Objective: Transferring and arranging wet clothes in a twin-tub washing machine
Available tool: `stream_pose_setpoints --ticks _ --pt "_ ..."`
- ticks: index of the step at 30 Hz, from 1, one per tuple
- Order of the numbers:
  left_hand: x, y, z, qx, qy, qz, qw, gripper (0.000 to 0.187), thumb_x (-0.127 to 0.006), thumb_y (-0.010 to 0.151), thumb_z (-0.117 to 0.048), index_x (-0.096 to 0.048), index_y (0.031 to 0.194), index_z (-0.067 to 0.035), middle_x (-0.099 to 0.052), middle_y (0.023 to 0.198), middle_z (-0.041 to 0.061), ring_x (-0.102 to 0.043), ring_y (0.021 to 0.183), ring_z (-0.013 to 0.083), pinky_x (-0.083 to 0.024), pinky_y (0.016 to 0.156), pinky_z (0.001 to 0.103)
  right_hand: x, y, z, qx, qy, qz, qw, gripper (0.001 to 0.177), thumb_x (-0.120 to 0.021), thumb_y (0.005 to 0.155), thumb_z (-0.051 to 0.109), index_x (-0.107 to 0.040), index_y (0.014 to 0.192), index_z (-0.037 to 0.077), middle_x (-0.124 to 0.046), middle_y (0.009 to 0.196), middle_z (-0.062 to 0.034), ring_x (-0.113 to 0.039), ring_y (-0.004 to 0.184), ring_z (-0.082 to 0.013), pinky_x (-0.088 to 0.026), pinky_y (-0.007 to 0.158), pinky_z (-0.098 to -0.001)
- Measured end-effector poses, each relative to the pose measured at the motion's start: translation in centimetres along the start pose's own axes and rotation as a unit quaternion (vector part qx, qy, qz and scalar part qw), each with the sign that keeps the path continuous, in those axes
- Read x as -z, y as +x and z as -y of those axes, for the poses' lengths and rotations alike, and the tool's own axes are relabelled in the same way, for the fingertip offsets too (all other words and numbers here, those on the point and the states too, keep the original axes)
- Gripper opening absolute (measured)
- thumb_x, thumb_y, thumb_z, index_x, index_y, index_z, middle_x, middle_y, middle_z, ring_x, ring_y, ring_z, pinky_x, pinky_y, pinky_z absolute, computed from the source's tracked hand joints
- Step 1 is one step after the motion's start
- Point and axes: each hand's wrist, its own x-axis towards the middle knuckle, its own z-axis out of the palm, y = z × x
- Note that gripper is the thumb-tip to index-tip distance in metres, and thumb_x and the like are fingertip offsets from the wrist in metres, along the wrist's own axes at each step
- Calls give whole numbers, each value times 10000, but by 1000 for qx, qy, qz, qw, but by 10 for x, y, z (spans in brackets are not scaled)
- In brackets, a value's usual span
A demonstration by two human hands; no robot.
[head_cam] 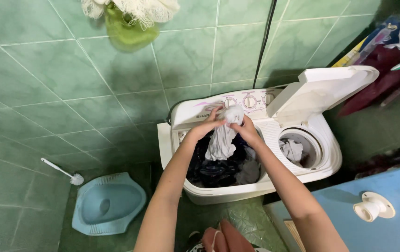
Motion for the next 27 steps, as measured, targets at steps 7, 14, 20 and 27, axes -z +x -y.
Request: stream_pose_setpoints --ticks 7,14,20,27 --pt "-34 3 40 1 0 -20 1000 1158 -969 656 -326 -340 1549 61 -425 1535 316 -381 1460 404 -330 1218 485 -28 -10 49 72 61 -10 995 562 -835 761 14 -592 1267 32 -694 1159 -151 -618 1093 -235 -537 955 -448" --pt "-39 -2 60 2 23 -33 999 1095 -906 698 -329 -342 1543 80 -442 1524 294 -401 1445 375 -333 1223 471 -44 -27 72 109 -27 3 994 809 -937 675 116 -556 1384 194 -591 1266 -150 -524 1236 -258 -410 1075 -434" --pt "-51 -10 48 34 98 -31 994 1084 -810 715 -452 -339 1556 45 -423 1549 266 -388 1459 362 -319 1232 466 -52 -24 37 116 -108 -95 983 477 -866 645 197 -663 1076 225 -688 809 -116 -681 788 -266 -527 681 -405" --pt "-57 -20 29 61 183 -47 980 1092 -691 737 -607 -336 1571 1 -398 1580 231 -372 1477 347 -301 1243 461 -51 -21 42 33 -193 -140 971 440 -809 671 265 -626 1070 229 -729 869 -152 -722 855 -363 -541 737 -483"
